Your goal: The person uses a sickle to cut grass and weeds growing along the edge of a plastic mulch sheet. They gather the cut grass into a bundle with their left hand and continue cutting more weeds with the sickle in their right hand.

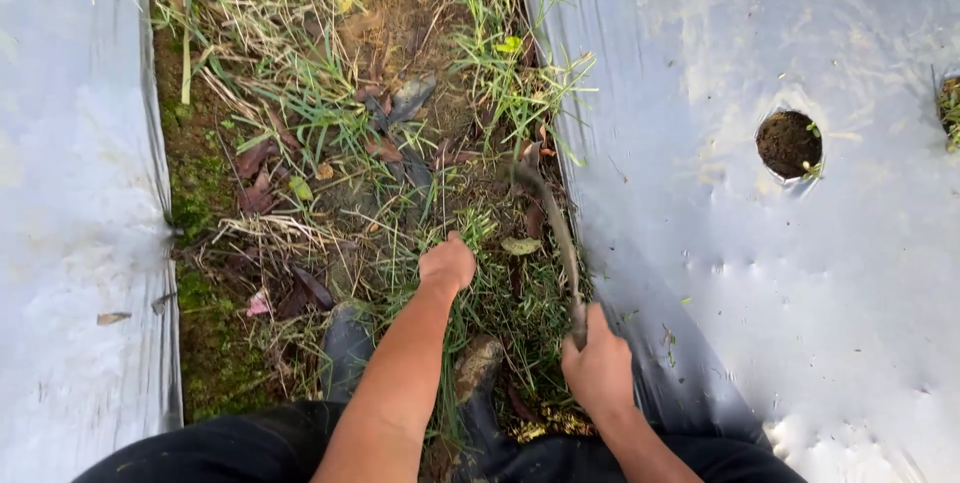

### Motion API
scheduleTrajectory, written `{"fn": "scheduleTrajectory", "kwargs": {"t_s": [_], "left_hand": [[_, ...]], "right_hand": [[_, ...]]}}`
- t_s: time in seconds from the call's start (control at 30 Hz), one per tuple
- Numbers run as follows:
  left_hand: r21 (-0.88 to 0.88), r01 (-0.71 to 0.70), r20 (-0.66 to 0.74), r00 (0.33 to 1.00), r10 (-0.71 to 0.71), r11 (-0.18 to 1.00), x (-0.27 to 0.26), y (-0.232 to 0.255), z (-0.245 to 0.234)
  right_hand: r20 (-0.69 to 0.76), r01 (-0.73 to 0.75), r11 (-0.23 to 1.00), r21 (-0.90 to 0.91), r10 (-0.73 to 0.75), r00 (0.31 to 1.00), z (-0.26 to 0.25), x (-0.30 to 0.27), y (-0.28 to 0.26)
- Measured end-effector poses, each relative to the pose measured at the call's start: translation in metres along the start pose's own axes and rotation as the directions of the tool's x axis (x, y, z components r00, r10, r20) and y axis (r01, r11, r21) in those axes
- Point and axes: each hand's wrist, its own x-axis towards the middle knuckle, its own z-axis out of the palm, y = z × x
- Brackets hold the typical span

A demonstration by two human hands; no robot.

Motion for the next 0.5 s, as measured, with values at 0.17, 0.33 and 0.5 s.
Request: {"fn": "scheduleTrajectory", "kwargs": {"t_s": [0.17, 0.33, 0.5], "left_hand": [[-0.007, 0.004, 0.013, 1.0, -0.003, 1.0, -0.005, 0.003, -0.006], [-0.005, -0.008, -0.002, 1.0, 0.008, 1.0, -0.008, 0.005, -0.01], [-0.007, -0.002, 0.017, 1.0, 0.003, 1.0, -0.01, 0.0, -0.003]], "right_hand": [[0.006, 0.044, 0.999, -0.002, -0.044, 0.999, 0.015, 0.007, 0.011], [0.216, -0.116, 0.991, 0.068, 0.099, 0.971, 0.031, 0.02, 0.026], [-0.101, -0.007, 0.991, 0.133, 0.021, 0.995, -0.01, -0.009, 0.001]]}}
